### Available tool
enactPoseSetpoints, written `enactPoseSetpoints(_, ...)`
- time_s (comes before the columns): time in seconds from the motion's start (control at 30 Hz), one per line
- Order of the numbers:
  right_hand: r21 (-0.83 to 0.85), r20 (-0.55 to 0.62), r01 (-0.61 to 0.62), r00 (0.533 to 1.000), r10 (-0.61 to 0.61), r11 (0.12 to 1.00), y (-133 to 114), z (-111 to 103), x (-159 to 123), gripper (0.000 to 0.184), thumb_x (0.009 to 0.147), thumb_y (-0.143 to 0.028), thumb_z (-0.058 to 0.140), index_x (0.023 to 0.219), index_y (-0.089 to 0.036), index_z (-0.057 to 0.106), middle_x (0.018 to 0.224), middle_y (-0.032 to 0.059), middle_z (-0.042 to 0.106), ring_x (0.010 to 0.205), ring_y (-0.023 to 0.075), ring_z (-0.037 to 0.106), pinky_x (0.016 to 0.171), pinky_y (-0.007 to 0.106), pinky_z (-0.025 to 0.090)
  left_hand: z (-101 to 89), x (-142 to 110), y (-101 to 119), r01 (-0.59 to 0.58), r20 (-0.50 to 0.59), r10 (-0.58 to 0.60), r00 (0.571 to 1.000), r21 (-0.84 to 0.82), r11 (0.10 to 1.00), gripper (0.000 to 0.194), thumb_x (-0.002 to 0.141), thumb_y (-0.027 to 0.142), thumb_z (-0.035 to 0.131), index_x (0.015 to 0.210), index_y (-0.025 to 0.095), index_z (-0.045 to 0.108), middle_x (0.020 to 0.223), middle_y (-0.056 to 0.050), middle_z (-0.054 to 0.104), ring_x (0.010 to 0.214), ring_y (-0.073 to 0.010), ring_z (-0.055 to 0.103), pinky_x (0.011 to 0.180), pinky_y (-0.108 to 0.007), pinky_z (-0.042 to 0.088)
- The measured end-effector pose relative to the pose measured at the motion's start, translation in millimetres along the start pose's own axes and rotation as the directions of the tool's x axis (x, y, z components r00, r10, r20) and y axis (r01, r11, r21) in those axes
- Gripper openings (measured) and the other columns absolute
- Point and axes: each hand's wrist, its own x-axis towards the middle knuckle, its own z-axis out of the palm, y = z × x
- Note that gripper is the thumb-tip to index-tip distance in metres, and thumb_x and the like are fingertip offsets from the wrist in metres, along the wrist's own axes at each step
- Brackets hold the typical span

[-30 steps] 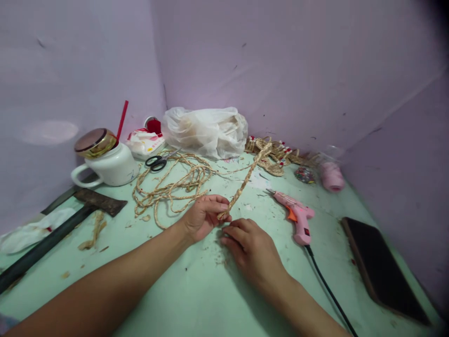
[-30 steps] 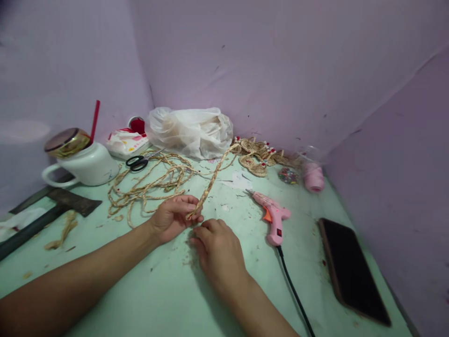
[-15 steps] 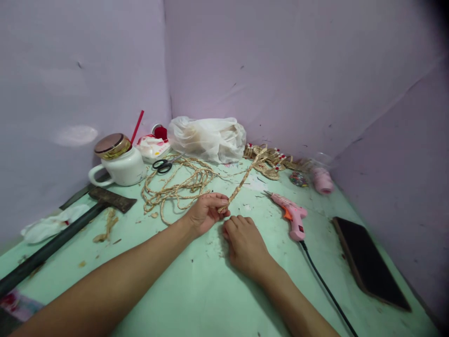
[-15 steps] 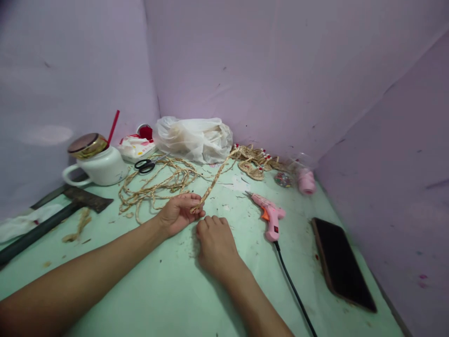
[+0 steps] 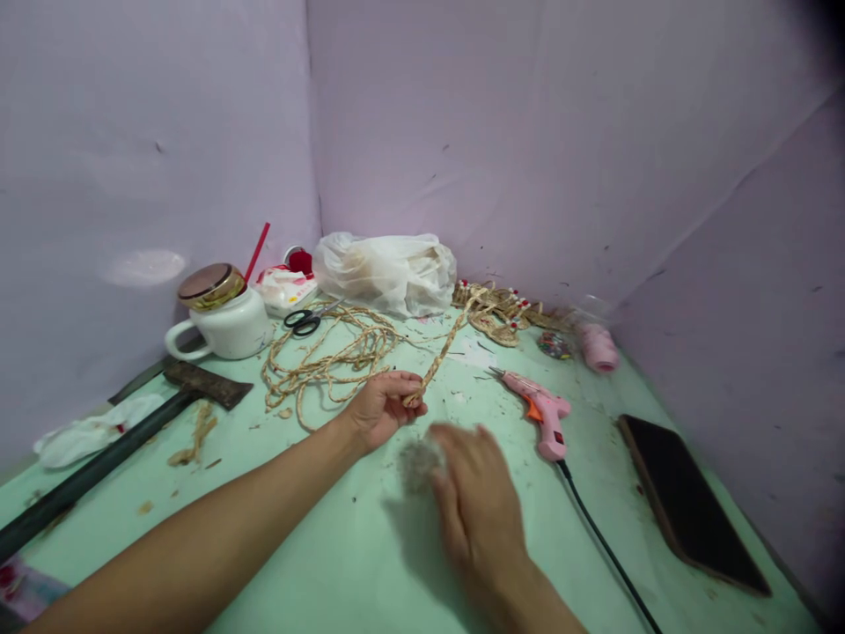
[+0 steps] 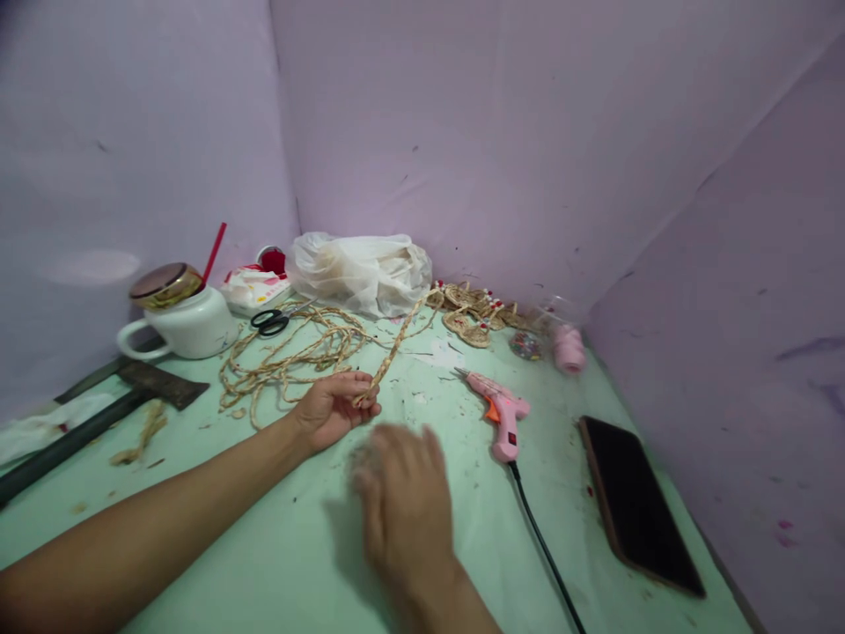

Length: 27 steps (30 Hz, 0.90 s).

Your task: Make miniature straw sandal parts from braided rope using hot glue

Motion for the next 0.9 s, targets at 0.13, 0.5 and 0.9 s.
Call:
enactPoseSetpoints(0.13,-0.175,0.372,-0.233,0.884,0.283,0.957,10.5,-1.8,0.4,0.068,0.084,-0.043,0.044,0.129,0.007,0.038,0.139,0.0310,0.030,0.131,0.0406,0.023,0.102,0.060,0.019,0.0,3.0,0.5,-0.002,0.004,0.002,1.000,-0.025,1.000,0.008,0.059,0.005,0.061,0.065,0.010,0.059,0.052,0.001,0.051,0.048,-0.0082,0.046,0.060,-0.027,0.048)
enactPoseSetpoints(0.5,0.505,0.310,0.320,0.800,-0.514,0.802,-22.6,19.6,-32.0,0.028,0.088,-0.032,0.047,0.114,-0.031,0.057,0.113,-0.0048,0.066,0.109,0.0116,0.057,0.107,0.028,0.027,-0.8,3.1,2.6,0.006,0.015,-0.005,1.000,-0.025,1.000,0.007,0.060,0.005,0.061,0.063,0.011,0.057,0.054,0.000,0.051,0.047,-0.0076,0.045,0.061,-0.027,0.048)
enactPoseSetpoints(0.9,0.362,0.288,-0.038,0.955,-0.073,0.932,-14.9,2.6,-23.8,0.041,0.089,-0.032,0.043,0.125,-0.013,0.049,0.129,0.0178,0.052,0.123,0.0302,0.042,0.100,0.052,0.032,0.4,1.8,0.9,0.023,0.007,-0.023,1.000,0.008,1.000,0.008,0.059,0.006,0.062,0.064,0.010,0.059,0.055,-0.001,0.053,0.048,-0.0080,0.046,0.062,-0.028,0.048)
